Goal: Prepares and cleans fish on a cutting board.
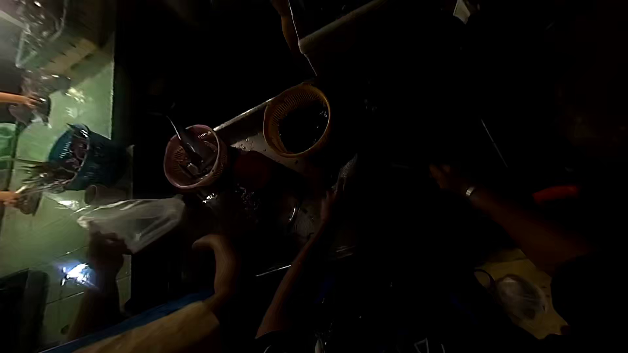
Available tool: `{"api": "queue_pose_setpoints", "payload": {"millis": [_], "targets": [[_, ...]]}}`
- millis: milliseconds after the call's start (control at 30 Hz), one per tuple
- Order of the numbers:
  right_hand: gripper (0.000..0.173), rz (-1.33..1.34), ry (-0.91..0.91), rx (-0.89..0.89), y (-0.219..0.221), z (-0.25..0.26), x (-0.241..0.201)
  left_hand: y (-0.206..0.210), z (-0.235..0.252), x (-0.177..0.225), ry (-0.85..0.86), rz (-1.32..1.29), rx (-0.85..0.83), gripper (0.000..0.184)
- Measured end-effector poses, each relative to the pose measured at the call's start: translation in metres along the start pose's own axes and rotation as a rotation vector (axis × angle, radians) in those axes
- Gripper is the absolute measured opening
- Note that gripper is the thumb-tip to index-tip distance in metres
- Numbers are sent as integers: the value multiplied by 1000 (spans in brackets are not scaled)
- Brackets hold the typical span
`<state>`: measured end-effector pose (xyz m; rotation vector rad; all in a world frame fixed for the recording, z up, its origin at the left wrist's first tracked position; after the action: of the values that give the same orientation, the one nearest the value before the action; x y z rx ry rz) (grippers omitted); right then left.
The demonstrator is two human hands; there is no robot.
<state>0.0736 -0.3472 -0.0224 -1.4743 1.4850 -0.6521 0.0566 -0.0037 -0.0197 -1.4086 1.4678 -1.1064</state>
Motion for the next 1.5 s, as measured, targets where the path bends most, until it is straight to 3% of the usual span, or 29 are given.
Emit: {"api": "queue_pose_setpoints", "payload": {"millis": [67,133,233,300,367,467,533,600,667,733,800,867,967,1033,1100,1167,1233,1333,1400,1467,1500], "targets": [[38,146,-58,325,-22,-5,-1,-14,14,-20,-62,-122,34,53],[39,236,-153,553,-54,-13,-15,-19,17,-46,-113,-481,34,39],[38,333,-226,558,-94,10,-48,2,3,-62,-311,-1210,-143,38],[41,353,-173,448,-111,41,-71,18,-5,-53,-406,-1415,-208,44],[43,361,-58,358,-100,75,-88,30,-11,-43,-416,-1386,-185,47],[31,465,31,176,-20,89,-148,37,-12,-42,-425,-1186,-125,61],[29,470,-113,5,19,70,-198,33,-13,-49,-442,-1076,-81,66],[39,474,-223,-118,17,80,-199,32,-18,-55,-460,-1018,-102,71],[35,475,-116,-103,5,99,-177,30,-18,-53,-460,-987,-103,69],[31,503,4,4,7,84,-189,22,-14,-50,-442,-946,-73,67],[37,515,-35,-26,14,72,-206,21,-12,-49,-405,-943,-49,67],[41,535,-77,-3,20,94,-183,28,-20,-49,-377,-968,-46,67],[36,529,52,18,7,80,-178,18,-13,-41,-358,-941,-12,67],[38,510,-28,24,14,60,-207,16,-7,-42,-346,-912,-21,70],[41,522,-122,-3,12,68,-197,22,-7,-51,-333,-914,-50,72],[35,537,-26,45,2,76,-173,16,-4,-50,-310,-915,-48,69],[32,541,55,41,8,60,-189,10,-2,-43,-299,-895,-29,66],[44,568,-93,-47,17,70,-194,18,-2,-44,-279,-903,-10,64],[38,541,-17,-8,11,85,-166,18,-5,-39,-255,-879,0,67],[33,515,104,42,2,63,-180,8,-4,-27,-244,-878,31,67],[33,497,81,33,3,52,-198,7,-3,-26,-252,-893,41,64]]}}
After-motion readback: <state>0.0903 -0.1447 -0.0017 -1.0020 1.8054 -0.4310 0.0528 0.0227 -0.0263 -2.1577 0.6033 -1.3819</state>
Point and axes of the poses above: each hand's wrist, its own z-axis towards the middle knuckle, its own y-axis out of the palm, x = y × z, the point moved 6 cm from there along z, towards the middle knuckle, and after that the axes turned 2 degrees about x, right-handed, at the moved point
